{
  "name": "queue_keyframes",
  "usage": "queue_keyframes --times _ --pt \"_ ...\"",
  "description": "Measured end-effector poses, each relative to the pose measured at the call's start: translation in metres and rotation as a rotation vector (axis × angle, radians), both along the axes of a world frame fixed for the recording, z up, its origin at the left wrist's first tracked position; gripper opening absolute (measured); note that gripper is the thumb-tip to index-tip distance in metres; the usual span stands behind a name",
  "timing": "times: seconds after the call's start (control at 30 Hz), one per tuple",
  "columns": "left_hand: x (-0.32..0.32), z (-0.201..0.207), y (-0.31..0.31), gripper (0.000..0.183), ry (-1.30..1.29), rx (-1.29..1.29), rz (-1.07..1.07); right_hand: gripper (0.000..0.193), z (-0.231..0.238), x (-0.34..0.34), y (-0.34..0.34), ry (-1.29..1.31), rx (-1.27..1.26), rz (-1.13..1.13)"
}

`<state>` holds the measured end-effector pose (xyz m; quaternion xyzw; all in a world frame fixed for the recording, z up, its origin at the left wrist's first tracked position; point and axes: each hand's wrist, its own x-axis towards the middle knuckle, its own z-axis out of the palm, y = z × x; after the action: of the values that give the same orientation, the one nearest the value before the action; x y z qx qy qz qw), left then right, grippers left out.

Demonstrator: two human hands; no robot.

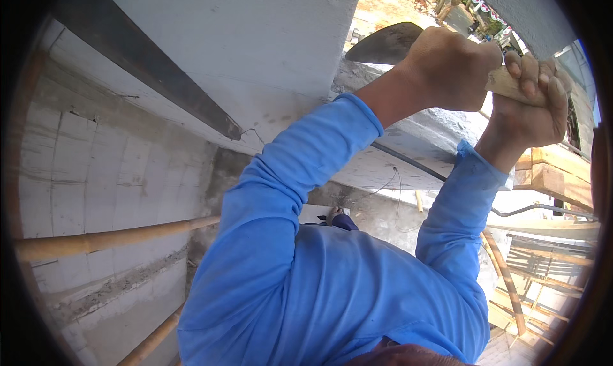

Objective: The person applies mortar to a wall with a trowel, positions a lightweight concrete block onto the mortar, and verifies the alignment using a level.

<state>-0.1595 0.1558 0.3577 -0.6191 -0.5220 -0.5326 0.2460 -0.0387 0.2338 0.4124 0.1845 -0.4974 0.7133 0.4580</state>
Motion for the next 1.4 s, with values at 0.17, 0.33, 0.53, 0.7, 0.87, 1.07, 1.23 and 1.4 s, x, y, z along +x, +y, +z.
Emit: queue_keyframes --times 0.17,0.33,0.53,0.7,0.87,1.07,1.23,1.4 --pt "0.024 0.024 -0.010 0.016 0.097 0.074 -0.054 0.012 0.008 0.033 0.000 0.055 0.123 0.111" --pt "0.018 -0.005 -0.010 0.019 0.049 0.060 -0.069 0.013 -0.008 0.030 -0.013 0.033 0.180 0.053" --pt "0.000 -0.007 -0.014 0.012 0.040 0.047 -0.062 0.013 -0.020 0.005 -0.001 0.065 0.203 0.140" --pt "0.025 0.017 -0.018 0.014 0.113 0.091 -0.044 0.009 0.003 0.038 -0.009 0.047 0.215 0.161" --pt "0.005 -0.019 -0.018 0.016 0.086 0.243 -0.112 0.008 -0.024 0.019 -0.023 0.085 0.393 0.153" --pt "0.016 0.012 -0.028 0.030 0.164 0.156 -0.067 0.010 -0.005 0.040 -0.013 0.113 0.365 0.239" --pt "0.009 -0.013 -0.017 0.015 0.037 0.139 -0.114 0.016 -0.021 0.013 -0.011 0.070 0.266 0.177" --pt "0.035 0.014 -0.005 0.011 0.018 0.182 -0.135 0.012 0.029 0.056 0.003 -0.044 0.313 0.151"
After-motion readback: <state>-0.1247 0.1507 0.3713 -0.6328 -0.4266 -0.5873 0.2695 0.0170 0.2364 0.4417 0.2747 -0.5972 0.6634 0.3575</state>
